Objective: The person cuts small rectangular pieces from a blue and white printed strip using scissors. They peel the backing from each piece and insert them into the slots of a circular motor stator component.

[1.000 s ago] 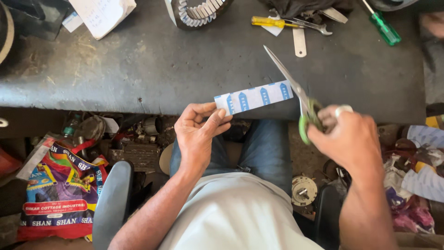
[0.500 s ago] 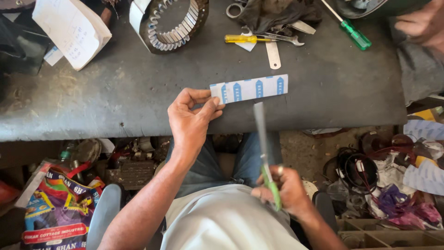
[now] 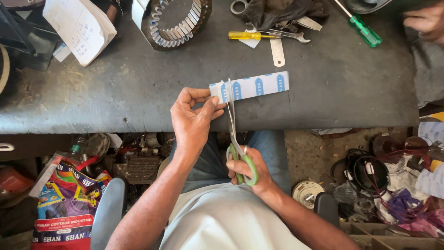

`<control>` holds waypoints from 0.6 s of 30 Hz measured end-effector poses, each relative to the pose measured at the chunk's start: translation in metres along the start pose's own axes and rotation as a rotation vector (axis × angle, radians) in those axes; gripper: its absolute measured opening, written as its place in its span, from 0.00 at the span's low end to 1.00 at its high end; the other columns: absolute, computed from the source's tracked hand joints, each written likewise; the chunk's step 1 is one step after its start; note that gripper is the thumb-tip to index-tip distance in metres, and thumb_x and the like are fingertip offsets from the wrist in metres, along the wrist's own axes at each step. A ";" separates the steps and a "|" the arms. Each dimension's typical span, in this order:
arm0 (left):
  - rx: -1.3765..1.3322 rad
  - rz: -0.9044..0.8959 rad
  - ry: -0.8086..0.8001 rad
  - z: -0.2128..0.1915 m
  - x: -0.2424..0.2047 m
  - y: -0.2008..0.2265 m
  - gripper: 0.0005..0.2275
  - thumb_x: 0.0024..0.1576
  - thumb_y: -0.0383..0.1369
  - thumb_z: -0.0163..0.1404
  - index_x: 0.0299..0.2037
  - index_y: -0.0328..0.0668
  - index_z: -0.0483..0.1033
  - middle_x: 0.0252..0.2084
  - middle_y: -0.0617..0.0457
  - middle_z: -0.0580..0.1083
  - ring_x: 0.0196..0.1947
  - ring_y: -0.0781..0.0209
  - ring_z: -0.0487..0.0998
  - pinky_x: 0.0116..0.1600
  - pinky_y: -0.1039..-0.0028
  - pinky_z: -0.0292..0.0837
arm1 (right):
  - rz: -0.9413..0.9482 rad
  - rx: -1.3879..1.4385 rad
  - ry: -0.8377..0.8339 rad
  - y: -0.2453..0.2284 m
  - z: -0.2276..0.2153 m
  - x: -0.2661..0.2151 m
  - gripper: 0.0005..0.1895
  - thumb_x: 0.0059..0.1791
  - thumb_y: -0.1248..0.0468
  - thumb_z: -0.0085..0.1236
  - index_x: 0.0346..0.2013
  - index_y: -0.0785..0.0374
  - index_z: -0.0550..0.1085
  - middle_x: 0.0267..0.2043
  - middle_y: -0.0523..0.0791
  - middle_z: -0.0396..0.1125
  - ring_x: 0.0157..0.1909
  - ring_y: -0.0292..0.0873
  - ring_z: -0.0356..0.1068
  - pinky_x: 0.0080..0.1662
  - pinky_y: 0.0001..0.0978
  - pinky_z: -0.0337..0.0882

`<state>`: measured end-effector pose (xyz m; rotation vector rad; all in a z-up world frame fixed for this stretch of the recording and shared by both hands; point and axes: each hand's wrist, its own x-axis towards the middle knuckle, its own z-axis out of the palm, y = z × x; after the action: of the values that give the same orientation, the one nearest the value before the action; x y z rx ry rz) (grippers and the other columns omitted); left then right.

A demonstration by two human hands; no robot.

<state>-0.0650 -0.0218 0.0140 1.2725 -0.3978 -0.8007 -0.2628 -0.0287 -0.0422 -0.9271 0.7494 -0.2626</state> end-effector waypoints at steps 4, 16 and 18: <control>0.019 0.001 -0.002 0.000 0.001 0.001 0.06 0.59 0.20 0.52 0.43 0.27 0.70 0.41 0.43 0.76 0.39 0.55 0.85 0.42 0.73 0.86 | -0.047 0.033 0.031 0.005 0.005 0.007 0.15 0.43 0.58 0.64 0.34 0.65 0.71 0.25 0.42 0.66 0.23 0.35 0.68 0.25 0.28 0.70; 0.058 -0.006 -0.005 0.000 -0.001 0.002 0.05 0.58 0.20 0.53 0.42 0.26 0.71 0.41 0.42 0.77 0.40 0.55 0.86 0.43 0.72 0.86 | -0.050 -0.027 0.118 0.000 0.012 0.009 0.12 0.44 0.59 0.62 0.32 0.65 0.72 0.18 0.42 0.65 0.16 0.33 0.63 0.20 0.24 0.64; 0.050 -0.005 -0.009 0.000 -0.001 0.002 0.05 0.58 0.20 0.53 0.42 0.27 0.71 0.40 0.41 0.77 0.40 0.55 0.86 0.43 0.72 0.86 | -0.048 -0.032 0.142 -0.001 0.013 0.008 0.12 0.44 0.59 0.61 0.31 0.65 0.72 0.18 0.41 0.64 0.16 0.33 0.62 0.20 0.24 0.63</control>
<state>-0.0650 -0.0209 0.0164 1.3170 -0.4240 -0.8055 -0.2475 -0.0250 -0.0405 -0.9647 0.8653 -0.3623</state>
